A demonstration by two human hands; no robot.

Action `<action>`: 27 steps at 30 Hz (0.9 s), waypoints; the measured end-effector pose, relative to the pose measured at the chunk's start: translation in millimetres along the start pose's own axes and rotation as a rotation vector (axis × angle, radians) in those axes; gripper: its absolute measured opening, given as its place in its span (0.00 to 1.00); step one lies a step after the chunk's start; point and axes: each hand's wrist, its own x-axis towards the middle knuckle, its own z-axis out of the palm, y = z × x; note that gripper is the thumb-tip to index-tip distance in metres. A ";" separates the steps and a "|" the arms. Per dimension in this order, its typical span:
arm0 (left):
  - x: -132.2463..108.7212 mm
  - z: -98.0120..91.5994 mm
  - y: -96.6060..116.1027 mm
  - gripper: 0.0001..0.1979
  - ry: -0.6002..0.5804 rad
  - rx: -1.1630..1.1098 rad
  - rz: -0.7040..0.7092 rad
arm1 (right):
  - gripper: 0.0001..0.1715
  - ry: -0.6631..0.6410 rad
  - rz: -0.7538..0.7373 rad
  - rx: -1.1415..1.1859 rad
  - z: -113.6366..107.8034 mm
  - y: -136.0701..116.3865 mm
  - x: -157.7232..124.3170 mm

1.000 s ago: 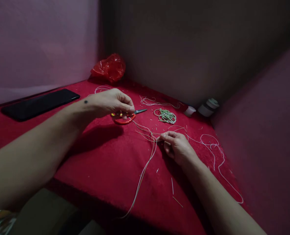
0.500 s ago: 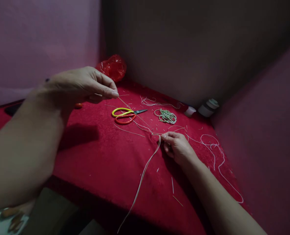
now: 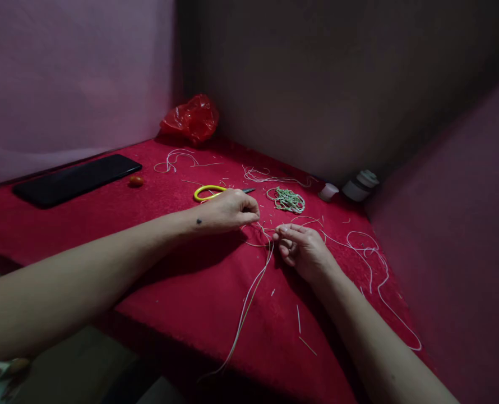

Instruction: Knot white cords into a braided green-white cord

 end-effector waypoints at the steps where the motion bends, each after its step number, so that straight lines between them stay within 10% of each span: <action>1: -0.7 2.8 1.7 0.11 0.001 -0.001 0.022 | 0.11 -0.017 0.012 0.006 -1.0 -0.6 0.1; 14: -7.0 -4.7 10.7 0.08 -0.155 -0.469 -0.092 | 0.16 -0.113 0.132 -0.035 -4.4 -5.2 0.0; 27: -3.2 22.7 10.5 0.11 0.000 -0.028 0.080 | 0.16 -0.090 0.122 -0.109 -0.1 -3.5 -0.6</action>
